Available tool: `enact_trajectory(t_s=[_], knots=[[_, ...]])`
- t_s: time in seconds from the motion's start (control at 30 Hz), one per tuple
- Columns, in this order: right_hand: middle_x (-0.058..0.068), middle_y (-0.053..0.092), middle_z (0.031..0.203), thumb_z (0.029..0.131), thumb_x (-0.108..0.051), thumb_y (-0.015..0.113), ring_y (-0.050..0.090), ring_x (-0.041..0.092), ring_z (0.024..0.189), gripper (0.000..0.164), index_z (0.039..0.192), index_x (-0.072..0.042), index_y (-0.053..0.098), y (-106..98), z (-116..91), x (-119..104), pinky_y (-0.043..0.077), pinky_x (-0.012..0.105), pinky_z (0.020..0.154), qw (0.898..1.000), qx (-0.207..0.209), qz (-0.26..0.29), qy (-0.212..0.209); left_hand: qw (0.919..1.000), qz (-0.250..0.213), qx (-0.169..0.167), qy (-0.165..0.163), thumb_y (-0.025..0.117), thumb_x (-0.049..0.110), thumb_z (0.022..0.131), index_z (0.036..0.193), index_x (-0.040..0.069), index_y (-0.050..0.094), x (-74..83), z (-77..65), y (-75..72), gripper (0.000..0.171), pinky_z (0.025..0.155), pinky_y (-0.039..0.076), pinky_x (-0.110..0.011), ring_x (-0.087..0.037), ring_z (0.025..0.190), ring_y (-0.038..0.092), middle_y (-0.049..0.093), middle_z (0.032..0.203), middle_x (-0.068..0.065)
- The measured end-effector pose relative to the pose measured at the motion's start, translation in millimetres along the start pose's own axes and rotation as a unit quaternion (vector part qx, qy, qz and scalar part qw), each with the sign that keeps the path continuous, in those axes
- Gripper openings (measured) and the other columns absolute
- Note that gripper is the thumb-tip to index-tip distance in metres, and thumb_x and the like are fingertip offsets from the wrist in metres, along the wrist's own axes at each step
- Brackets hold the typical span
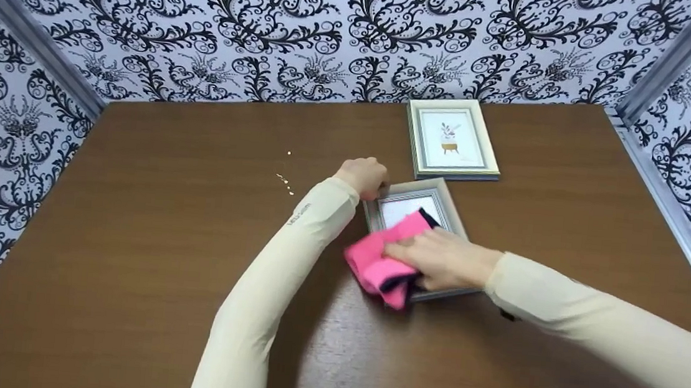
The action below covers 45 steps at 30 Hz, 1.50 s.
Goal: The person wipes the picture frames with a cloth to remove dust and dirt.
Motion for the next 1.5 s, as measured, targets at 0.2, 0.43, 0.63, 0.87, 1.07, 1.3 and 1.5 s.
enact_trajectory(t_s=[0.2,0.43,0.63,0.87,1.07,1.3,1.5], knots=[[-0.006,0.056,0.078,0.065,-0.007,0.069,0.05,0.01,0.063,0.037,0.097,-0.016,0.052,-1,-24,-30,0.039,0.024,0.048,0.997,-0.052,-0.016,-0.055,1.0,0.003,-0.008,-0.003,0.057,0.016,0.083,0.097,0.02,0.067,1.6,1.0,-2.5,0.018,0.071,0.048,-0.038,-0.017,0.083,0.054,0.062,0.098,-0.001],[0.003,0.062,0.099,0.071,-0.01,0.069,0.06,0.018,0.075,0.044,0.111,-0.012,0.052,0,-23,-25,0.046,0.029,0.051,0.998,-0.021,-0.044,-0.045,0.9998,0.008,0.015,-0.001,0.059,0.015,0.081,0.096,0.021,0.068,2.3,1.6,-2.2,0.019,0.07,0.049,-0.039,-0.019,0.088,0.056,0.062,0.099,-0.002],[0.01,0.06,0.105,0.07,-0.012,0.071,0.061,0.024,0.081,0.051,0.114,-0.006,0.048,2,2,3,0.049,0.037,0.055,0.999,0.029,-0.044,-0.014,0.9993,0.002,0.035,-0.013,0.059,0.015,0.079,0.092,0.021,0.069,-0.7,-1.3,2.4,0.017,0.068,0.05,-0.041,-0.022,0.089,0.058,0.062,0.1,-0.005],[0.012,0.055,0.117,0.07,0.0,0.066,0.057,0.028,0.096,0.05,0.117,-0.007,0.051,2,31,30,0.049,0.042,0.072,0.995,-0.01,-0.069,0.071,0.9984,-0.026,0.047,-0.017,0.062,0.016,0.078,0.087,0.024,0.07,-0.9,-0.3,4.7,0.014,0.068,0.049,-0.039,-0.021,0.085,0.058,0.063,0.097,-0.003],[0.007,0.058,0.113,0.073,-0.006,0.064,0.051,0.025,0.105,0.038,0.109,-0.014,0.06,7,45,-6,0.044,0.037,0.081,0.976,0.029,-0.218,0.006,0.9984,-0.007,0.052,-0.019,0.058,0.013,0.077,0.09,0.019,0.069,-0.3,-2.3,-0.5,0.018,0.069,0.05,-0.041,-0.024,0.088,0.059,0.062,0.099,-0.006],[0.002,0.061,0.087,0.067,-0.012,0.069,0.05,0.022,0.084,0.018,0.084,-0.014,0.065,12,57,-17,0.041,0.033,0.067,0.963,0.057,-0.264,0.0,0.9983,0.008,0.052,-0.024,0.058,0.016,0.078,0.092,0.015,0.067,-4.5,-3.8,0.5,0.016,0.068,0.05,-0.043,-0.027,0.088,0.058,0.061,0.099,-0.008],[0.001,0.062,0.071,0.067,-0.017,0.067,0.048,0.018,0.065,0.003,0.07,-0.015,0.066,17,39,-58,0.037,0.026,0.046,0.948,0.032,-0.316,-0.012,0.9996,-0.007,0.024,-0.01,0.056,0.014,0.079,0.085,0.019,0.064,-1.8,-1.9,4.7,0.011,0.068,0.048,-0.042,-0.021,0.084,0.056,0.061,0.095,-0.003]])
Point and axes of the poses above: each hand's wrist, its own z-axis towards the middle knuckle, its own y-axis out of the palm, x = y × z, the point moved 7 cm from there along z, towards the middle knuckle
